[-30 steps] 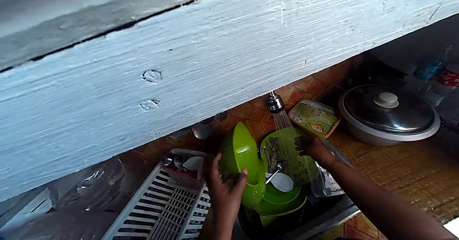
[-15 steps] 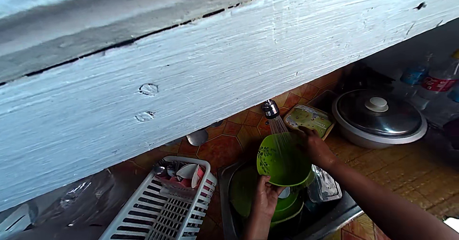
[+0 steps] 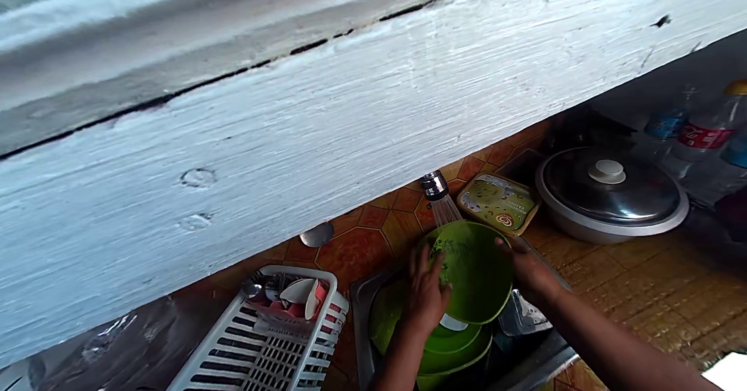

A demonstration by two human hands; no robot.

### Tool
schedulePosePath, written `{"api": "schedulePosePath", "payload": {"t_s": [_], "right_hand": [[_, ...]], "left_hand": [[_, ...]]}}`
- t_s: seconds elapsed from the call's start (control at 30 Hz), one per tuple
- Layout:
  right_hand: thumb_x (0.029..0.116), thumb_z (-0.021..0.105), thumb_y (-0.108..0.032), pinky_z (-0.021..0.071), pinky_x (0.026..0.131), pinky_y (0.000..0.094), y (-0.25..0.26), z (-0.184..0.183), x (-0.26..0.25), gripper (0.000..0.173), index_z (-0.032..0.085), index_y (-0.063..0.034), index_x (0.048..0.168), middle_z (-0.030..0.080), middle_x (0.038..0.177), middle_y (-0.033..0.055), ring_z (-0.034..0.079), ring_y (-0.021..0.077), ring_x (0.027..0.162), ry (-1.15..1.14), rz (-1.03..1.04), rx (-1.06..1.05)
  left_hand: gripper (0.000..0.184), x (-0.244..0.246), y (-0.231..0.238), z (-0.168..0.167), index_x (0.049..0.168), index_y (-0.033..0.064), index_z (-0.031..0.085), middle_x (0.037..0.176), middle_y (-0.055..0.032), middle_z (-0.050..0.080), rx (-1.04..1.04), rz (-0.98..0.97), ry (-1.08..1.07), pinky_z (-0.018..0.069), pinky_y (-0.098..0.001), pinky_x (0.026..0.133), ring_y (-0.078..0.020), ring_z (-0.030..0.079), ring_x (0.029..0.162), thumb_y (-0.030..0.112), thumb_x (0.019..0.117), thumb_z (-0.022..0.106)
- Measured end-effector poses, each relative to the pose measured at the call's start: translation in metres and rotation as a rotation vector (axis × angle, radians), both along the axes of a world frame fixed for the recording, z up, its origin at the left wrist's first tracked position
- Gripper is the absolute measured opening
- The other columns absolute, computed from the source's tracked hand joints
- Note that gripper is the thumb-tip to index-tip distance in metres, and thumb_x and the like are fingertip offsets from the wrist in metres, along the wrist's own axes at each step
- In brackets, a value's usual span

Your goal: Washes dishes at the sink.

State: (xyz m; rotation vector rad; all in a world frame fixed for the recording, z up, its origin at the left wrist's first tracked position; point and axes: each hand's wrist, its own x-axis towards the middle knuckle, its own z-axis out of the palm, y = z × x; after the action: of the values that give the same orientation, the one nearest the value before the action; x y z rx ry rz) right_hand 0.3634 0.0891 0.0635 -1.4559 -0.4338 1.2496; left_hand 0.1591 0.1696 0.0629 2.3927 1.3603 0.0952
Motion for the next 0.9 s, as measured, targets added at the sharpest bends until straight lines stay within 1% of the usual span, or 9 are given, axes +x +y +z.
{"api": "schedulePosePath", "payload": {"t_s": [0.07,0.17,0.23,0.33,0.43,0.53,0.6,0.77,0.9], "right_hand": [[0.1117,0.041,-0.037,0.0573,0.083,0.0499,-0.001,0.005,-0.009,0.047,0.043,-0.0133,0.152,0.063,0.129,0.019,0.067,0.0304,0.108,-0.052,0.031,0.023],[0.1119,0.04,-0.037,0.0552,0.083,0.0539,0.003,0.011,-0.022,0.052,0.038,-0.0112,0.156,0.058,0.136,0.0232,0.064,0.0353,0.112,-0.098,0.045,0.044],[0.1121,0.039,-0.035,0.0516,0.097,0.0512,0.007,0.011,-0.02,0.052,0.039,-0.0082,0.156,0.055,0.144,0.0219,0.06,0.0319,0.123,-0.127,0.034,0.085],[0.1122,0.04,-0.033,0.0436,0.111,0.0456,0.008,0.01,-0.007,0.049,0.046,-0.0041,0.151,0.053,0.148,0.0196,0.053,0.0264,0.134,-0.135,0.002,0.12],[0.1115,0.043,-0.03,0.0423,0.113,0.0425,0.005,0.011,0.008,0.045,0.051,-0.0035,0.147,0.056,0.145,0.0183,0.054,0.0232,0.134,-0.213,-0.014,0.169],[0.1077,0.046,-0.016,0.0433,0.114,0.0427,0.006,0.015,0.013,0.041,0.054,-0.0083,0.148,0.06,0.143,0.0164,0.057,0.0244,0.133,-0.56,0.1,0.229],[0.0953,0.056,0.0,0.0438,0.114,0.0481,0.005,0.024,0.004,0.054,0.057,-0.0132,0.147,0.059,0.144,0.0171,0.055,0.0317,0.135,-0.843,0.166,0.235],[0.0883,0.07,0.0,0.0515,0.095,0.0674,0.0,0.017,-0.039,0.059,0.06,-0.0176,0.143,0.054,0.148,0.0262,0.049,0.0523,0.137,-1.335,0.306,0.461],[0.0865,0.071,0.0,0.0523,0.093,0.0699,-0.014,0.008,-0.049,0.06,0.059,-0.0165,0.143,0.055,0.146,0.0275,0.052,0.0545,0.133,-1.591,0.328,0.684]], "left_hand": [[0.063,0.022,0.002,0.005,0.153,0.0227,0.05,0.173,-0.0068,0.004,0.014,-0.172,0.327,-0.0043,-0.0673,0.122,-0.0418,-0.009,0.157,0.057,0.0999,0.054],[0.085,0.054,0.001,0.001,0.164,0.0073,0.018,0.172,-0.012,-0.007,-0.012,-0.216,0.472,-0.0111,-0.07,0.119,-0.0403,-0.017,0.156,0.061,0.1023,0.041],[0.079,0.062,-0.004,-0.003,0.164,0.0017,0.009,0.172,-0.0188,0.001,-0.085,-0.286,0.339,-0.0042,-0.0654,0.123,-0.0375,-0.006,0.158,0.05,0.1071,0.036],[0.056,0.058,-0.009,-0.003,0.156,0.0051,0.041,0.164,-0.0163,0.035,-0.266,-0.526,0.081,0.0127,-0.0492,0.128,-0.0298,0.024,0.155,0.037,0.112,0.028],[0.055,0.044,-0.007,-0.001,0.156,0.0108,0.043,0.167,-0.0077,0.031,-0.33,-0.683,0.173,0.0067,-0.0491,0.129,-0.0268,0.018,0.157,0.038,0.1122,0.024],[0.055,0.025,-0.004,-0.007,0.149,0.0184,0.055,0.162,-0.0014,0.042,-0.135,-0.608,0.335,0.0028,-0.0621,0.125,-0.0298,0.023,0.156,0.046,0.1102,0.029],[0.045,0.016,-0.003,-0.013,0.141,0.0165,0.063,0.156,-0.0039,0.05,-0.058,-0.498,0.347,0.0054,-0.0591,0.126,-0.0302,0.027,0.154,0.041,0.1073,0.045],[0.028,0.0,-0.011,-0.032,0.119,0.001,0.074,0.126,-0.0204,0.069,-0.017,-0.169,-0.146,0.047,-0.0512,0.109,-0.0354,0.062,0.124,0.018,0.0986,0.064],[0.033,-0.003,-0.027,-0.032,0.117,-0.0059,0.072,0.119,-0.0262,0.069,-0.093,-0.088,-0.129,0.0465,-0.0541,0.108,-0.0399,0.064,0.119,0.02,0.1001,0.062]]}}
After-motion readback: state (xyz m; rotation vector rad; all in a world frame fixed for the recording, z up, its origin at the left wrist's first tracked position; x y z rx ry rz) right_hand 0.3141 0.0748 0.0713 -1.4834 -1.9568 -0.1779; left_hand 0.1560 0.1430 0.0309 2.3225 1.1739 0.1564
